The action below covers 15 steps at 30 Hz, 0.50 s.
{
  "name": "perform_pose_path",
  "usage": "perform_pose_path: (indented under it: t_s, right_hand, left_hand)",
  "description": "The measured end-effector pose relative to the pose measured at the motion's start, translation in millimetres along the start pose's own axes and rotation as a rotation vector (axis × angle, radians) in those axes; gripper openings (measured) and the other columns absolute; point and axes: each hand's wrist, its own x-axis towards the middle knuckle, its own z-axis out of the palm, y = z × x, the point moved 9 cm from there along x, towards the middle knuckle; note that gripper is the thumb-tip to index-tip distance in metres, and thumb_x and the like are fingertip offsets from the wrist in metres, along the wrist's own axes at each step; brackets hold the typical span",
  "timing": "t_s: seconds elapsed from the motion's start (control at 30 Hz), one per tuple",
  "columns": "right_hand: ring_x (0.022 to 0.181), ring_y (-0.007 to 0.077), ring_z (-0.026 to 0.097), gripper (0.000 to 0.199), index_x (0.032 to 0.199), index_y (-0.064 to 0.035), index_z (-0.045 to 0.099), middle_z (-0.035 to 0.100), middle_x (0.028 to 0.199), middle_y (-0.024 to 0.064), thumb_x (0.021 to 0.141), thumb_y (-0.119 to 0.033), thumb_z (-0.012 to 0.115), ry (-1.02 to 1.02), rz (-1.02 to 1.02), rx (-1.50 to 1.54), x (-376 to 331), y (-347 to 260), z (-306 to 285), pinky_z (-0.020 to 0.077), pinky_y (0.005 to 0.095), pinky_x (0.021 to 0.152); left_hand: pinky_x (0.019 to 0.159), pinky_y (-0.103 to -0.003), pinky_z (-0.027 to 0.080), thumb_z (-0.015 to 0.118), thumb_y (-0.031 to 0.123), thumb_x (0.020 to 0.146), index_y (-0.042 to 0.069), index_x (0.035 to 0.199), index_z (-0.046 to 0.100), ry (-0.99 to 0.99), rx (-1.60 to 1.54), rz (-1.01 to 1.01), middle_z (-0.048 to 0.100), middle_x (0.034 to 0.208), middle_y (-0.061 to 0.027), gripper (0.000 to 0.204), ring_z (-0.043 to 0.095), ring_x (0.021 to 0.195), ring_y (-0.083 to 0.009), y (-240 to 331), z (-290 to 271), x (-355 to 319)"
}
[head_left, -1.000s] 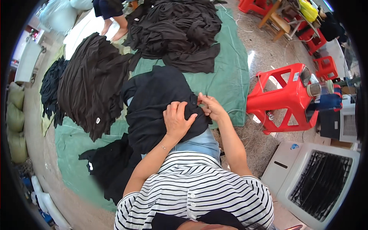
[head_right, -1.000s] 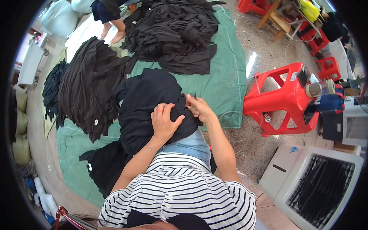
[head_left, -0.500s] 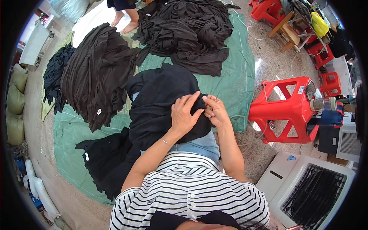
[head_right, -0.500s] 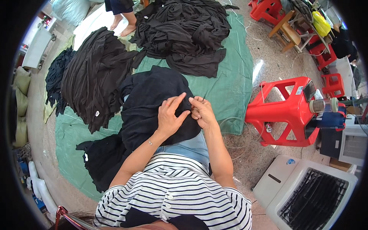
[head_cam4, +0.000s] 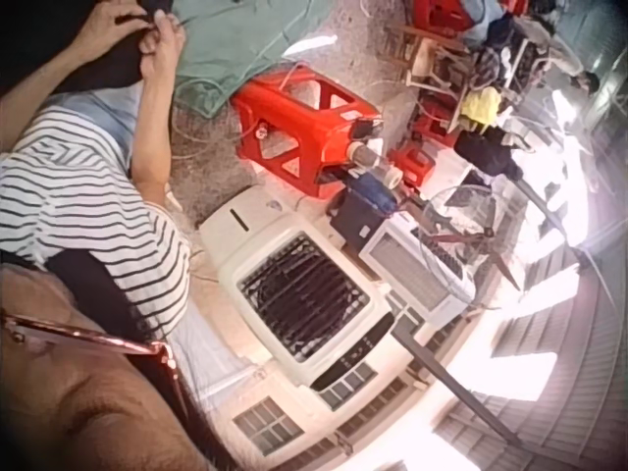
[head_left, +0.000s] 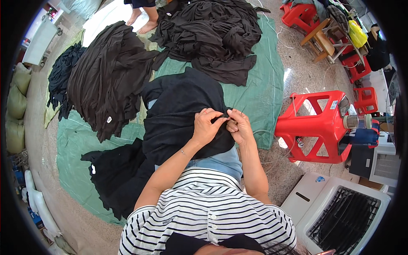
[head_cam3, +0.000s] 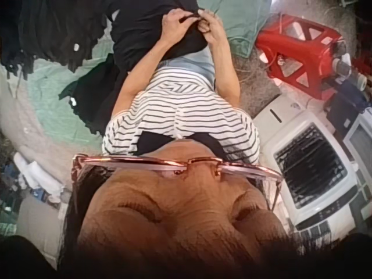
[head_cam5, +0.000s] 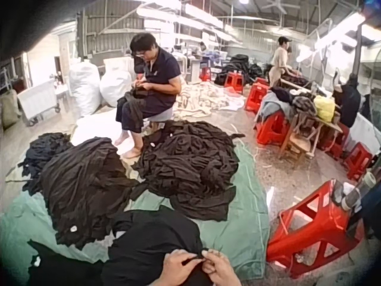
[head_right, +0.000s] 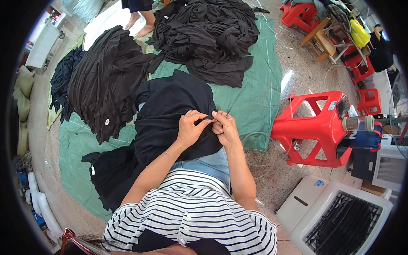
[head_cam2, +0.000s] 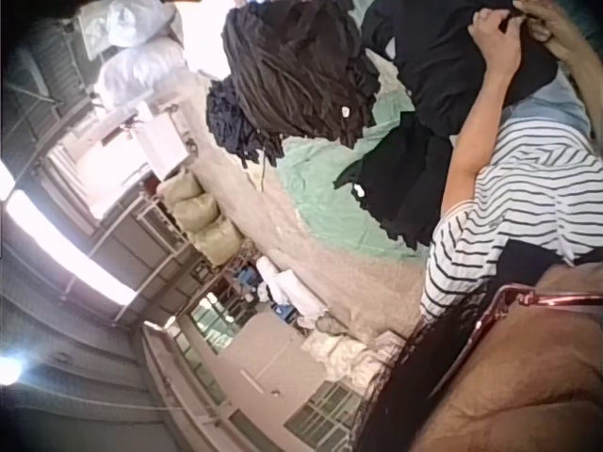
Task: Sorting and inspecting black garment pieces in a textile manufacturing facility.
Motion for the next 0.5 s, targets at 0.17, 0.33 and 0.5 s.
perform_pose_path:
  t_s: [0.17,0.33,0.5]
  right_hand:
    - [0.044,0.0032,0.037,0.019,0.093,-0.0071,0.059,0.057,0.069,-0.0005,0.096,-0.025,0.062,0.156,-0.083,-0.363,-11,-8,3,0.0257,0.0210,0.040]
    - [0.075,0.0160,0.060,0.038,0.116,-0.0033,0.061,0.064,0.083,0.0074,0.105,-0.034,0.043,0.075,-0.403,-1.038,-30,-47,21,0.0504,0.0325,0.073]
    - [0.083,0.0253,0.065,0.034,0.110,-0.0049,0.064,0.066,0.089,0.0124,0.103,-0.033,0.046,0.097,-0.678,-1.360,-54,-59,45,0.0493,0.0359,0.073]
  left_hand:
    - [0.062,-0.034,0.040,0.076,0.014,0.075,0.001,0.077,0.067,0.112,-0.070,-0.022,0.059,0.066,-0.0050,0.016,0.056,0.061,-0.0216,-2,-6,-2]
    - [0.071,-0.039,0.038,0.072,0.015,0.075,0.007,0.072,0.063,0.055,-0.006,-0.073,0.060,0.071,-0.0028,0.013,0.059,0.076,-0.0240,-8,0,-5]
    - [0.069,-0.041,0.037,0.071,0.015,0.074,0.007,0.067,0.060,0.045,0.093,-0.025,0.060,0.070,-0.0029,0.015,0.059,0.074,-0.0245,-3,3,-1]
